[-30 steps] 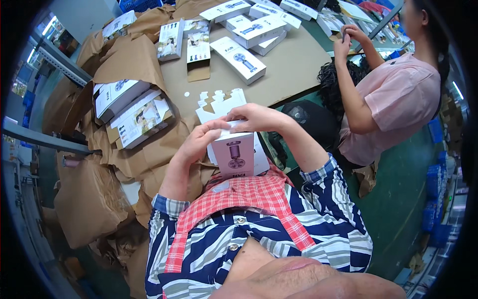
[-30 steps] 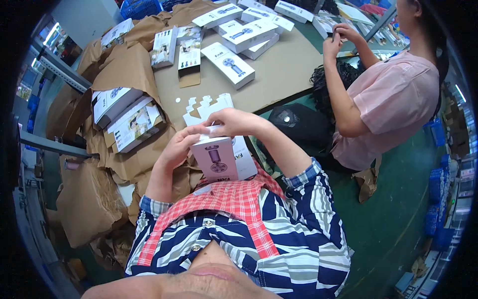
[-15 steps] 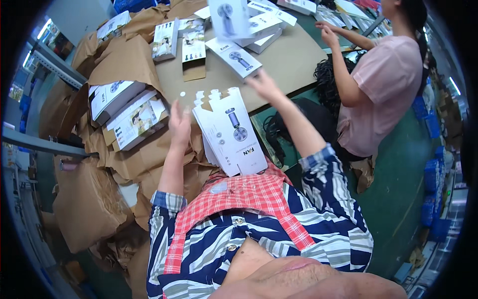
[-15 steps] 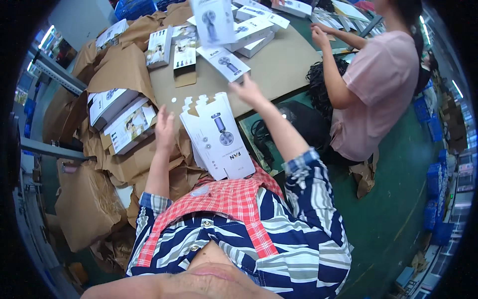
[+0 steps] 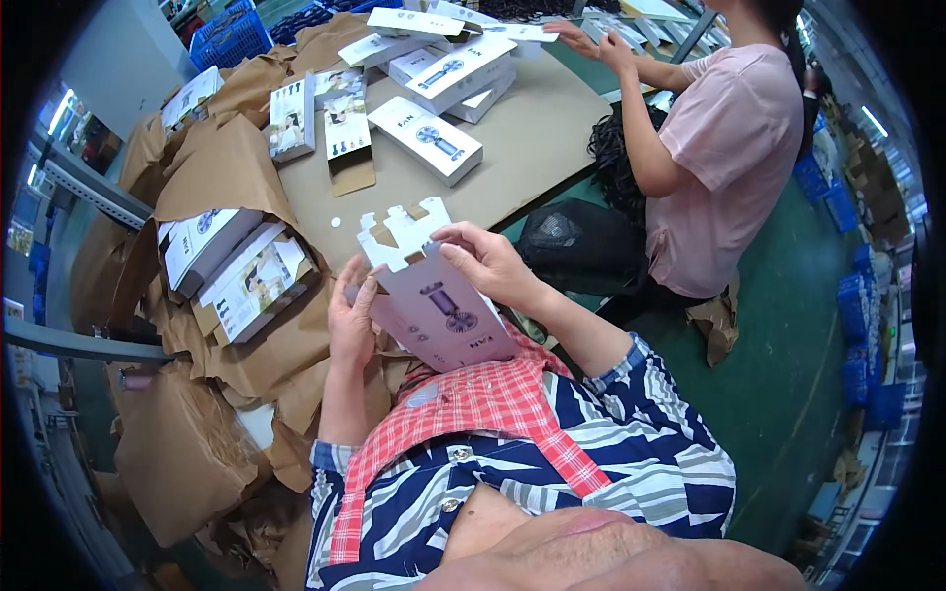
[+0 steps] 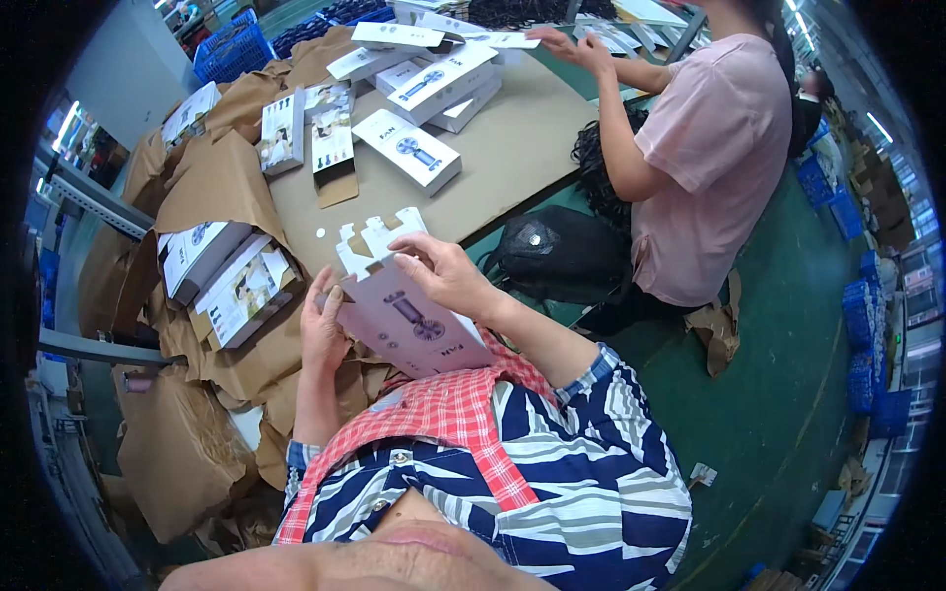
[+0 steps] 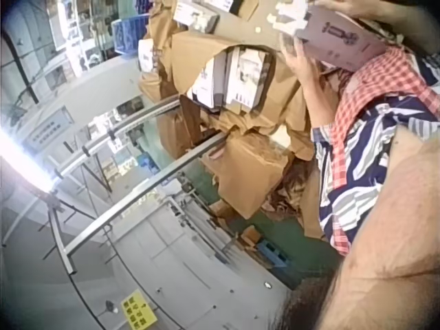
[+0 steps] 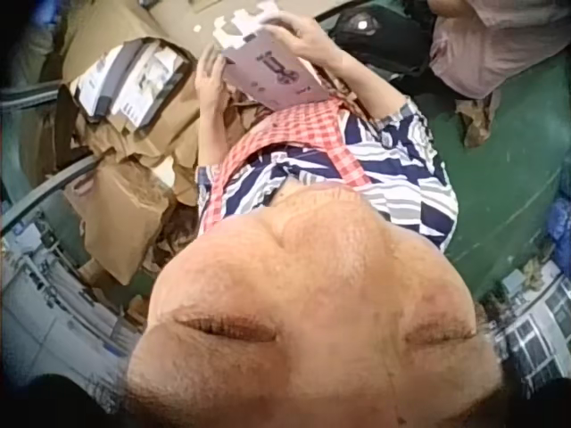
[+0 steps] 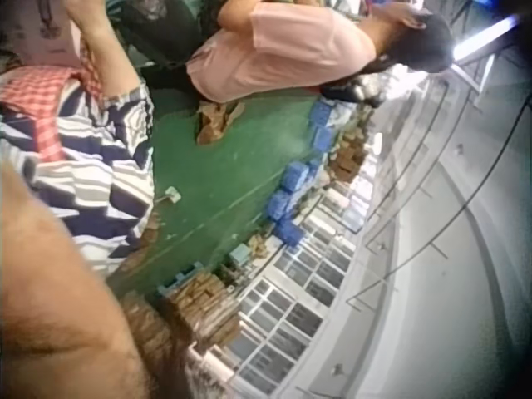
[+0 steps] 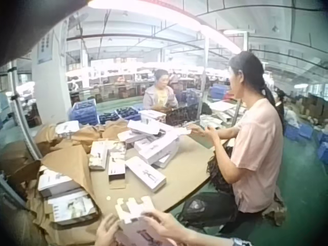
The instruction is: The person repeatedly folds flat cardboard blanks into packaging boxes by hand, then handles a large paper-wrapped bundle.
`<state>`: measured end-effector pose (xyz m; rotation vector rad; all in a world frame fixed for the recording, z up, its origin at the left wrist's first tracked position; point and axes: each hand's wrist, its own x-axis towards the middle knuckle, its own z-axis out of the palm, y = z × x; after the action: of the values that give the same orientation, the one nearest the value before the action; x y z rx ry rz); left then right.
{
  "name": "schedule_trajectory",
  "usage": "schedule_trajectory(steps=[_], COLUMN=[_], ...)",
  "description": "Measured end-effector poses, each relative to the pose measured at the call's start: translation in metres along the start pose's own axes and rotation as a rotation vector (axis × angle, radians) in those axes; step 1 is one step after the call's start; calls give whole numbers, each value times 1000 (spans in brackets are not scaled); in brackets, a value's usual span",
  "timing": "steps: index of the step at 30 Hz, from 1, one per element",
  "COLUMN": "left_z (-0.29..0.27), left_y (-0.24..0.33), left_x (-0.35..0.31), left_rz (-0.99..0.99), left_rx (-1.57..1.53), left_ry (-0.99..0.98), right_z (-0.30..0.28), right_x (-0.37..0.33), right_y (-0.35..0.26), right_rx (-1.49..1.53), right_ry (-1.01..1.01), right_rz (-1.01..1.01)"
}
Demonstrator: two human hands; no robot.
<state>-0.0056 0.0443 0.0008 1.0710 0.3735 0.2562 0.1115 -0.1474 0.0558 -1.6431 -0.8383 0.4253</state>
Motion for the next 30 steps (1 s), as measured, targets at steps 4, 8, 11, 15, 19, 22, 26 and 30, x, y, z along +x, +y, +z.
schedule_trajectory(steps=[4, 8, 11, 15, 19, 22, 26, 30], left_z=[5, -1, 0, 19, 33, 37, 58, 35], left_y=[8, -4, -6, 6, 20, 28, 53, 42], left_x=[3, 4, 6, -7, -18, -18, -24, -9], left_rz=[-44, 38, 39, 82, 108, 277, 361, 187], left_rx=[45, 50, 55, 179, 212, 350, 348, 224], left_ry=[-76, -80, -46, 27, 31, -41, -176, -307], right_z=[17, 24, 25, 22, 9, 5, 11, 18], right_x=[-5, -11, -12, -17, -33, -35, -22, -29], right_y=[3, 17, 29, 13, -4, -6, -4, -2], right_rx=[-385, -120, -421, -886, -762, 28, 388, 58], right_ry=[183, 207, 182, 355, 314, 225, -28, 131], right_rz=[-347, -91, -167, -310, -328, -191, -61, -354])
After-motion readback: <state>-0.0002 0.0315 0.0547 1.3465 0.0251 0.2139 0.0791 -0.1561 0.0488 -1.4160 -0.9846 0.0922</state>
